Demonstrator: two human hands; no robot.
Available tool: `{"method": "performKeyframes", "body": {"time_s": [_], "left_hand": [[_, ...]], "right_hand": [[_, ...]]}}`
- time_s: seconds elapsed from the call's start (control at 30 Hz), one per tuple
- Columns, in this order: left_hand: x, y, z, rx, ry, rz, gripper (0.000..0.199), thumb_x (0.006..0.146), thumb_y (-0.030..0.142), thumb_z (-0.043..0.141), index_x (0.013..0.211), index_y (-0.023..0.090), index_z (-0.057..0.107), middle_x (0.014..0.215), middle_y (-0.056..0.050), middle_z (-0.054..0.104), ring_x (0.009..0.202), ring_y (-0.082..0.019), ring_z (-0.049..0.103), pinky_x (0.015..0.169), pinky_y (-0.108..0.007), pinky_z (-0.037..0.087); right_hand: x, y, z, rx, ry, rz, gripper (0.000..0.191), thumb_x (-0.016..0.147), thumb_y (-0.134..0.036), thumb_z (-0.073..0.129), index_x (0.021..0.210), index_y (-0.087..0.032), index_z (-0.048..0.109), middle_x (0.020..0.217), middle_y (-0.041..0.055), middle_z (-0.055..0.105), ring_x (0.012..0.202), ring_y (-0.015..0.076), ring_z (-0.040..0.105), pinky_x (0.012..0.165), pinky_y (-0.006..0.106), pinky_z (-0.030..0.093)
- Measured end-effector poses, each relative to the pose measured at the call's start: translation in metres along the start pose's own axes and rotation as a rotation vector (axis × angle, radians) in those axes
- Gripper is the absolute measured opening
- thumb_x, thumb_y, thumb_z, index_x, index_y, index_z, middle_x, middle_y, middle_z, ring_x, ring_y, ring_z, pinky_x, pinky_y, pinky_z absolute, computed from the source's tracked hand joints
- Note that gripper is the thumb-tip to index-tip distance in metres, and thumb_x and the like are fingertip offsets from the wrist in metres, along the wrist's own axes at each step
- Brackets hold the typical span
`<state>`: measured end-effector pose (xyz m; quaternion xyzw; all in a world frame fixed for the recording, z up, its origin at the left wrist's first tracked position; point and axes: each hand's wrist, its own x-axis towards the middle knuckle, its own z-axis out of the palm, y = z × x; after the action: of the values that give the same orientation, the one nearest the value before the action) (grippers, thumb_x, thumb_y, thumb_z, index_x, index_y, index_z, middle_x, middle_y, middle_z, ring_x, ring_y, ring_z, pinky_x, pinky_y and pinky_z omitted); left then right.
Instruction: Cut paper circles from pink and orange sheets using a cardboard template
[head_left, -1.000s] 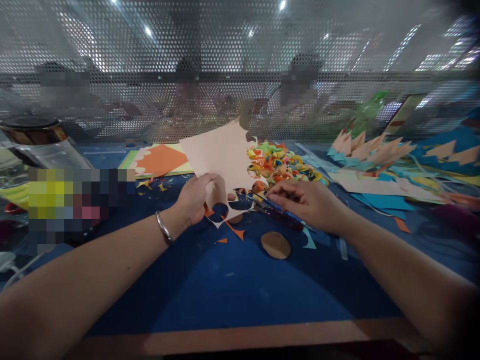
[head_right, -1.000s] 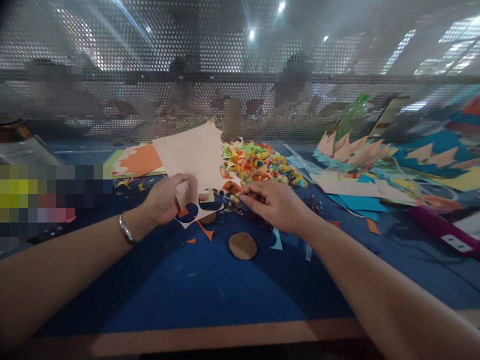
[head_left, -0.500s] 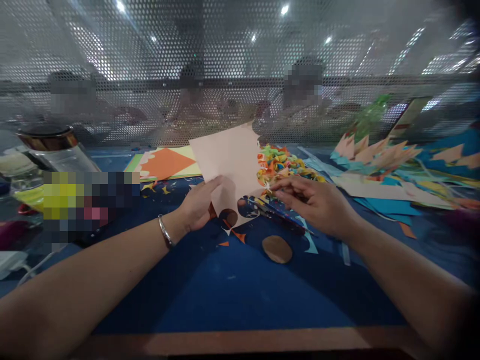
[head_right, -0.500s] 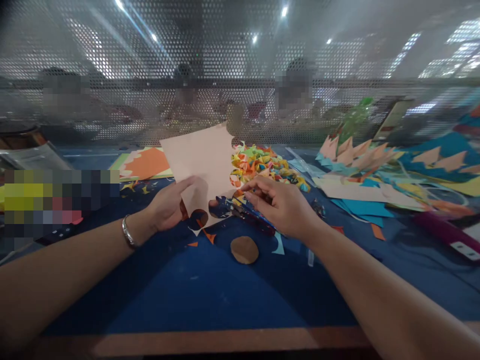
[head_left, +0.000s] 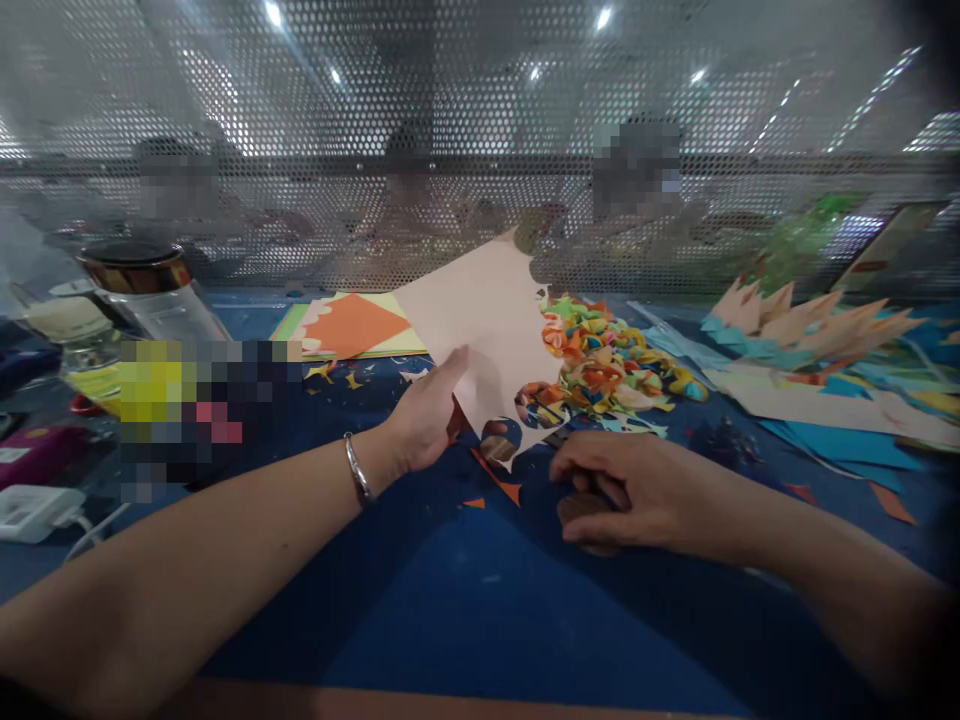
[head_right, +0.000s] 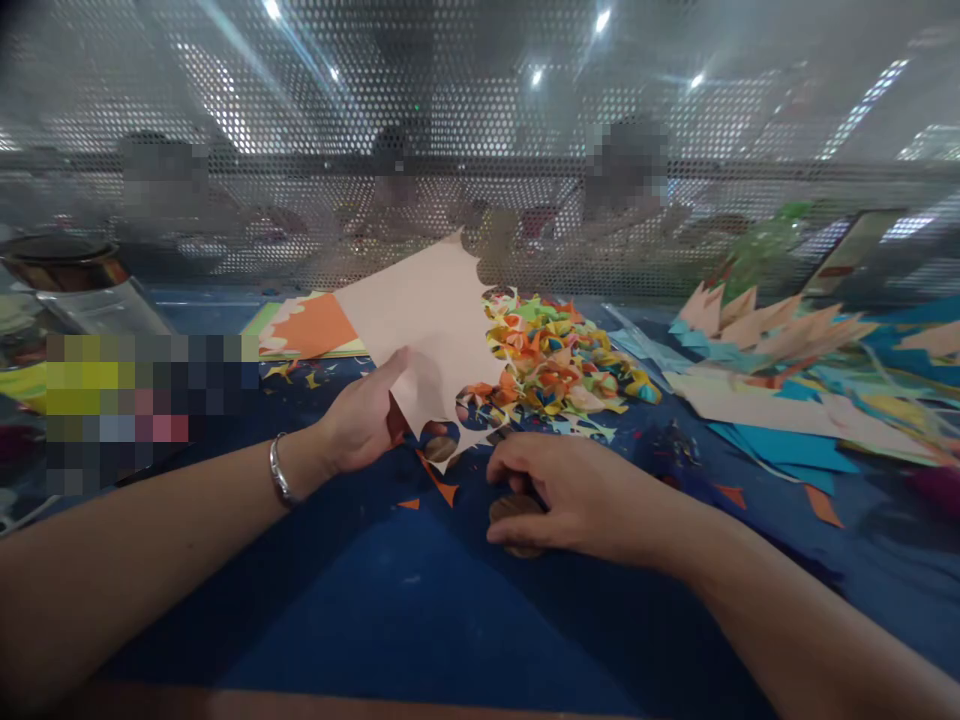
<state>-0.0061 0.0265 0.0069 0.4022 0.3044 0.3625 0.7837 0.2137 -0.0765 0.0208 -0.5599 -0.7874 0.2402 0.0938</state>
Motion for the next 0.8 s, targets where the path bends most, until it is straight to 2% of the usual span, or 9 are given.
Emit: {"method": "performKeyframes", "body": {"time_s": [0.1,0.23,0.4,0.5,0.57,0.67,0.8], "left_hand": [[-0.001,-0.001,0.001,0.01,-0.031,-0.014,0.048,0.11,0.045,0.048,0.136,0.01,0.066,0.111,-0.02,0.08,0.093,-0.029,0.08,0.069,-0.033,0.061],[-0.002,-0.004,0.003,0.043,-0.064,0.01,0.047,0.112,0.042,0.042,0.136,0.01,0.066,0.114,-0.021,0.08,0.088,-0.028,0.081,0.066,-0.032,0.06],[-0.009,-0.008,0.009,0.104,-0.083,0.021,0.055,0.113,0.048,0.037,0.143,0.009,0.062,0.123,-0.024,0.077,0.097,-0.032,0.081,0.071,-0.036,0.062],[-0.015,-0.011,0.013,0.124,-0.073,0.019,0.056,0.112,0.049,0.038,0.144,0.01,0.062,0.126,-0.025,0.076,0.103,-0.032,0.079,0.075,-0.038,0.063],[-0.017,-0.012,0.015,0.124,-0.074,0.019,0.054,0.112,0.048,0.039,0.144,0.011,0.063,0.127,-0.024,0.076,0.104,-0.032,0.079,0.078,-0.038,0.063],[-0.02,-0.015,0.019,0.109,-0.094,-0.016,0.056,0.112,0.048,0.04,0.143,0.009,0.064,0.127,-0.026,0.076,0.106,-0.034,0.078,0.085,-0.044,0.064],[-0.022,-0.018,0.023,0.098,-0.101,-0.051,0.052,0.111,0.046,0.044,0.141,0.01,0.066,0.129,-0.026,0.075,0.108,-0.035,0.077,0.091,-0.049,0.064]], "right_hand": [[-0.001,0.0,0.001,0.011,-0.03,0.012,0.032,0.08,-0.048,0.081,0.092,-0.021,0.07,0.08,0.0022,0.065,0.064,0.0162,0.055,0.058,0.028,0.041],[-0.003,0.003,0.003,0.151,-0.066,0.008,0.028,0.083,-0.046,0.078,0.085,-0.021,0.065,0.076,0.0003,0.061,0.063,0.0141,0.052,0.057,0.026,0.041],[-0.004,0.001,0.0,0.354,-0.186,0.031,0.036,0.085,-0.054,0.078,0.087,-0.02,0.065,0.071,0.0001,0.061,0.063,0.0133,0.052,0.058,0.026,0.042],[-0.005,-0.001,-0.003,0.423,-0.199,0.015,0.038,0.086,-0.055,0.079,0.087,-0.02,0.065,0.072,-0.0002,0.06,0.065,0.0132,0.054,0.059,0.026,0.043],[-0.006,-0.003,-0.004,0.47,-0.168,-0.001,0.037,0.086,-0.054,0.08,0.085,-0.02,0.064,0.072,-0.0011,0.059,0.062,0.0119,0.053,0.057,0.025,0.042],[-0.006,-0.006,-0.005,0.55,-0.069,-0.007,0.041,0.086,-0.057,0.08,0.081,-0.021,0.062,0.067,-0.0033,0.056,0.055,0.0095,0.05,0.05,0.023,0.039],[-0.005,-0.009,-0.006,0.534,0.162,-0.059,0.045,0.085,-0.063,0.08,0.08,-0.021,0.065,0.067,-0.0016,0.059,0.052,0.0095,0.051,0.046,0.023,0.041]]}}
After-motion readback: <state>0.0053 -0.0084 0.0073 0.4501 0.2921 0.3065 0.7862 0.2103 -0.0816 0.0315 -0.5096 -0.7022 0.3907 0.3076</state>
